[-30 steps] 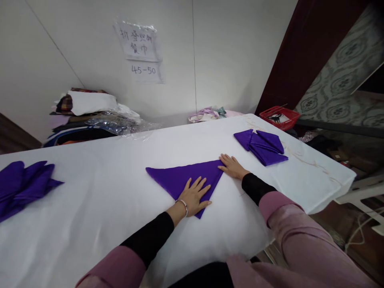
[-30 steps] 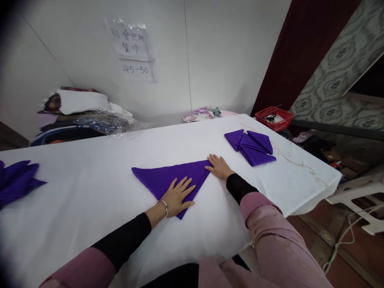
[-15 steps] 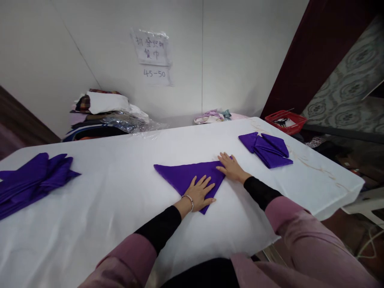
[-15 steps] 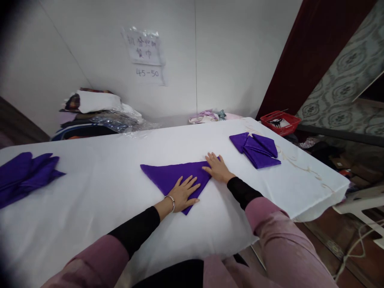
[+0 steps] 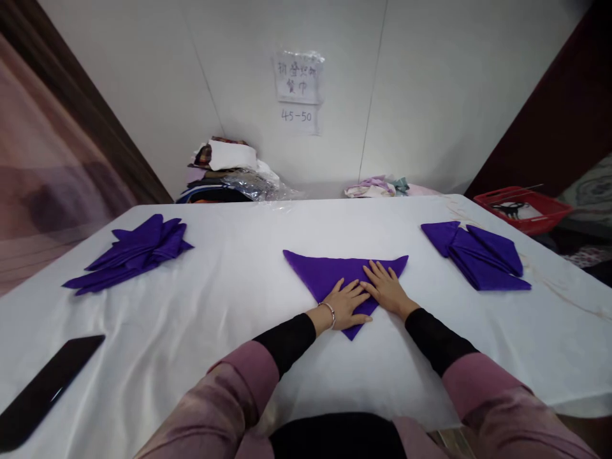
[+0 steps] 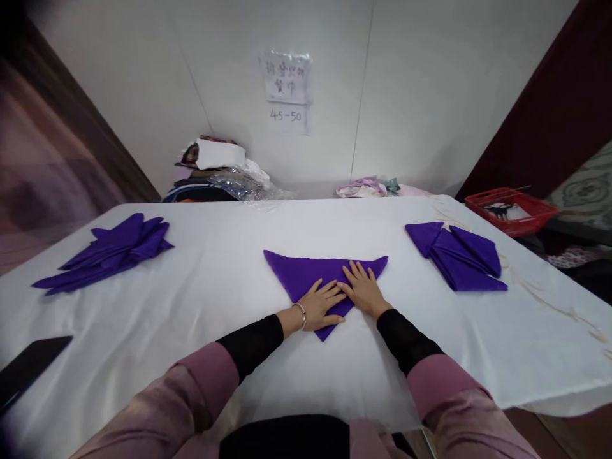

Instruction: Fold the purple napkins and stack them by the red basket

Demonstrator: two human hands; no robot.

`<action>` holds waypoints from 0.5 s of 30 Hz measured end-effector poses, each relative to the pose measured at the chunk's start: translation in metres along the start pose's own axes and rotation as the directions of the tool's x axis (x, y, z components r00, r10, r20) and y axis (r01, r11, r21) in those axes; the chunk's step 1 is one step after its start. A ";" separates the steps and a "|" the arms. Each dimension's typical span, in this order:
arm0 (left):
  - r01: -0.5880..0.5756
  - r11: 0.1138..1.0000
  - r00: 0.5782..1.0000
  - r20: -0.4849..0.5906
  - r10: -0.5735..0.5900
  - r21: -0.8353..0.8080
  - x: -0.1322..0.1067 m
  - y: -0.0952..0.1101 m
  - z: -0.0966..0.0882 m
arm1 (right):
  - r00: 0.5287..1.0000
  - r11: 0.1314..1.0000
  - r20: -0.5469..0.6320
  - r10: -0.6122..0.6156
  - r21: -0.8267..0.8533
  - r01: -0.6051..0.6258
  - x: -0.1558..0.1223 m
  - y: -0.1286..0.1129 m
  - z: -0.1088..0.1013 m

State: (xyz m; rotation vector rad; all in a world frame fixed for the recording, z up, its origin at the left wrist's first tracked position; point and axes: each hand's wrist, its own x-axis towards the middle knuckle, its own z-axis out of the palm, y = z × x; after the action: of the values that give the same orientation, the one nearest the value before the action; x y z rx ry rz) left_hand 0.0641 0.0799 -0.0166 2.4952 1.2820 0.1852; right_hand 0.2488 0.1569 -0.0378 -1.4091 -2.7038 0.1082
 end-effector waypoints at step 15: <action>0.733 0.678 0.673 -0.191 -0.715 0.047 -0.043 -0.121 -0.040 | 1.000 0.999 -0.001 0.010 -0.040 -0.010 -0.003 0.000 0.004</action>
State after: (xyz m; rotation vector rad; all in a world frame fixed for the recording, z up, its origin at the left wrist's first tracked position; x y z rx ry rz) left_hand -0.0644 0.1199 -0.0191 1.8612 2.3056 0.1072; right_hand 0.2500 0.1545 -0.0416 -1.4337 -2.7134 0.0549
